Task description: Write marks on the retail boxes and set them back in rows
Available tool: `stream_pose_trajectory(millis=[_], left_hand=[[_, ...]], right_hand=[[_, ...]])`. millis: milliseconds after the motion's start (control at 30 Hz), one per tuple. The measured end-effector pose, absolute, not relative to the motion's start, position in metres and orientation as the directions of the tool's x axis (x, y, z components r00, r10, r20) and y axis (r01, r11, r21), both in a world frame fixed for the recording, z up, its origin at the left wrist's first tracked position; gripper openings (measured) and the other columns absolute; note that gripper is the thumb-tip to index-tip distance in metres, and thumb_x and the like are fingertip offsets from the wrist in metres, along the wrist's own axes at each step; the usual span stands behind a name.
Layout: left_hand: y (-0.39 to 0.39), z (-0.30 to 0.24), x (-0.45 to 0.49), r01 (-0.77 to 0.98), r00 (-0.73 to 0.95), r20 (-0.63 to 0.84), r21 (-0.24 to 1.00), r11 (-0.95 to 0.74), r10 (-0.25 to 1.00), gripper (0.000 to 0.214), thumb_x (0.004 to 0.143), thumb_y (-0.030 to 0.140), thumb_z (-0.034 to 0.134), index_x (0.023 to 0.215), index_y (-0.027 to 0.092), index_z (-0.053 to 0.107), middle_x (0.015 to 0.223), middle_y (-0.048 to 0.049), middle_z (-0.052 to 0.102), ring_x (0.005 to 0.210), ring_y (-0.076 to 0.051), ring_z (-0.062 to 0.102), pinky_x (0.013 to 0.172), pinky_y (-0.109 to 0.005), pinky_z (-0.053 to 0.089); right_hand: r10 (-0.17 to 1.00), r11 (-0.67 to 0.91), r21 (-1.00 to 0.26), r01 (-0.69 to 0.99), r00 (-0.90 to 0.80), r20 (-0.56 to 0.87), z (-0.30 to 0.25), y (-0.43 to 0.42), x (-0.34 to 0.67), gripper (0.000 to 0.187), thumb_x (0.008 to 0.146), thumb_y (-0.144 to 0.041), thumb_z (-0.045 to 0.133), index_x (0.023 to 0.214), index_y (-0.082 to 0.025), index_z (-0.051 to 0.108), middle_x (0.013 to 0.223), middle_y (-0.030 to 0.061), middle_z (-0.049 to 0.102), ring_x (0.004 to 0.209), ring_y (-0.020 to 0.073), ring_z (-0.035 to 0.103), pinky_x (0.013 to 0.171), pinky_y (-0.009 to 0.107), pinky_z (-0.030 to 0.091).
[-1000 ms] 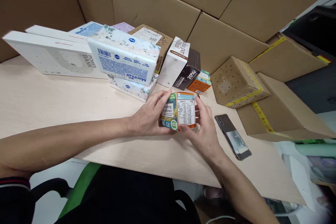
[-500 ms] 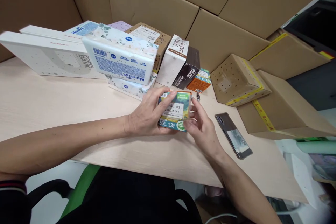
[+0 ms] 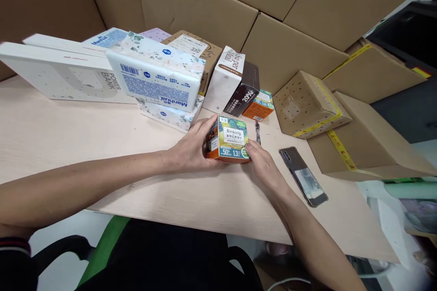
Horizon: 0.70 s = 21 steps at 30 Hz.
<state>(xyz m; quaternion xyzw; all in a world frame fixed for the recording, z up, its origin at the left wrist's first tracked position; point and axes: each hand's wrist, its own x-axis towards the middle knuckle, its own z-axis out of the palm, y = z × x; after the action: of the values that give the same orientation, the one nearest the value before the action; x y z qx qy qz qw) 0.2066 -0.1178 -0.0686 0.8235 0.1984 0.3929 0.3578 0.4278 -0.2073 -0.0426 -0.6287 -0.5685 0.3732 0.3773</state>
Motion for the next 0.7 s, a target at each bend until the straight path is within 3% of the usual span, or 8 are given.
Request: stream_pose_trajectory(millis=[133,200,300,400,567,700], left_hand=[[-0.12,-0.077,0.204,0.114,0.569,0.581,0.646,-0.755,0.582,0.11,0.076,0.049,0.082,0.162,0.018,0.021,0.142,-0.02,0.041,0.138,-0.039,0.045,0.114,-0.063,0.046],[-0.123,-0.074,0.203,0.114,0.555,0.63,0.589,-0.8,0.543,0.108,0.079,0.049,0.08,0.163,0.021,0.02,0.141,-0.0184,0.038,0.139,-0.037,0.043,0.114,-0.059,0.048],[-0.127,-0.064,0.202,0.137,0.545,0.69,0.487,-0.862,0.477,0.102,0.081,0.046,0.079,0.162,0.022,0.021,0.141,-0.0177,0.037,0.138,-0.035,0.043,0.114,-0.057,0.048],[-0.128,-0.056,0.202,0.148,0.545,0.717,0.428,-0.891,0.435,0.097,0.085,0.047,0.077,0.162,0.021,0.023,0.143,-0.0193,0.036,0.14,-0.036,0.042,0.115,-0.058,0.046],[-0.121,-0.06,0.199,0.133,0.563,0.719,0.408,-0.903,0.408,0.075,0.091,0.043,0.075,0.153,0.025,0.036,0.145,-0.0183,0.041,0.14,-0.033,0.045,0.112,-0.054,0.05],[-0.116,-0.068,0.196,0.173,0.598,0.717,0.319,-0.932,0.357,0.059,0.095,0.046,0.069,0.143,0.021,0.046,0.145,-0.0209,0.044,0.137,-0.034,0.049,0.109,-0.054,0.05]], right_hand=[[0.966,0.013,-0.858,0.514,0.214,0.143,-0.038,-0.216,0.42,0.052,0.098,-0.055,0.052,0.137,-0.022,0.063,0.128,0.0136,0.065,0.115,0.0279,0.062,0.105,0.052,0.049],[0.956,0.1,-0.815,0.571,0.172,0.238,-0.036,-0.223,0.416,0.063,0.096,-0.063,0.053,0.145,-0.024,0.057,0.126,0.014,0.061,0.105,0.0258,0.062,0.093,0.048,0.055],[0.951,0.199,-0.725,0.659,0.048,0.304,-0.034,-0.23,0.411,0.079,0.088,-0.072,0.061,0.15,-0.024,0.052,0.13,0.0155,0.056,0.105,0.0269,0.06,0.085,0.045,0.057],[0.966,0.165,-0.732,0.661,0.041,0.255,-0.036,-0.229,0.409,0.073,0.089,-0.07,0.062,0.144,-0.022,0.054,0.129,0.0157,0.059,0.107,0.0274,0.062,0.086,0.045,0.057],[0.995,0.073,-0.872,0.484,0.019,0.094,-0.041,-0.222,0.405,0.048,0.1,-0.059,0.051,0.131,-0.023,0.058,0.112,0.0091,0.073,0.097,0.0229,0.069,0.088,0.039,0.056],[0.994,0.094,-0.85,0.518,-0.003,0.108,-0.039,-0.218,0.411,0.045,0.101,-0.059,0.047,0.123,-0.022,0.064,0.102,0.0067,0.075,0.088,0.0213,0.07,0.079,0.034,0.054]])
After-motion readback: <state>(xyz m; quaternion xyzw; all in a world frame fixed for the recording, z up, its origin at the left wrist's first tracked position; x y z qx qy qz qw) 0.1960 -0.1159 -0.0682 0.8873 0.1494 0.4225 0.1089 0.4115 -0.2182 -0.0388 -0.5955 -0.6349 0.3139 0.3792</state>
